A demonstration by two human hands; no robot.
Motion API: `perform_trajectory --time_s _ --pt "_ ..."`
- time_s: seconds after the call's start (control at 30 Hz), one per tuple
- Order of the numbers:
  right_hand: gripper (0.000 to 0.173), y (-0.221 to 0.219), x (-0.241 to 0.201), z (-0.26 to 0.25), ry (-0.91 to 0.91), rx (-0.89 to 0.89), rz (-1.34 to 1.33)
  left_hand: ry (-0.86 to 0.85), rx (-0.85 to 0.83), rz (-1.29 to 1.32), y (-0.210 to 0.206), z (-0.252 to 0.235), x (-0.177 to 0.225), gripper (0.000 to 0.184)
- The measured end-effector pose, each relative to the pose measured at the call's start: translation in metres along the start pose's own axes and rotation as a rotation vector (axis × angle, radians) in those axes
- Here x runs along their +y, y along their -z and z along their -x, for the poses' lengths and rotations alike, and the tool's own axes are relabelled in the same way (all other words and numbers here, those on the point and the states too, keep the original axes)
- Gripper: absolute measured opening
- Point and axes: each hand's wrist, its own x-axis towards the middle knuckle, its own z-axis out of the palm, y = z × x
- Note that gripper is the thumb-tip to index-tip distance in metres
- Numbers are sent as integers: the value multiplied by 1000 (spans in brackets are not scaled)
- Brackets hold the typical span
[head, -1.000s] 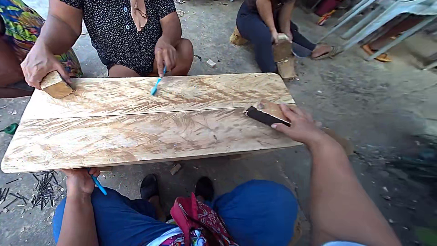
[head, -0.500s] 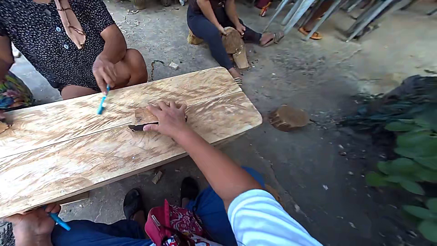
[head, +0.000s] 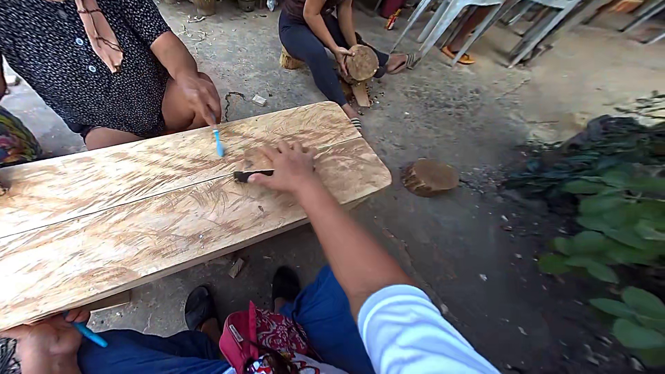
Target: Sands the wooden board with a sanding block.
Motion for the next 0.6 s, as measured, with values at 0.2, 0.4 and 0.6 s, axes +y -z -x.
perform_trajectory --time_s 0.2,0.4,0.6 --pt "83 -6 -94 25 205 -149 -85 5 40 -7 -14 16 6 78" --pt "81 23 70 54 -149 -10 -47 25 -18 0 -10 20 9 77" --pt "86 55 208 80 -552 6 -13 3 -32 10 -10 20 8 78"
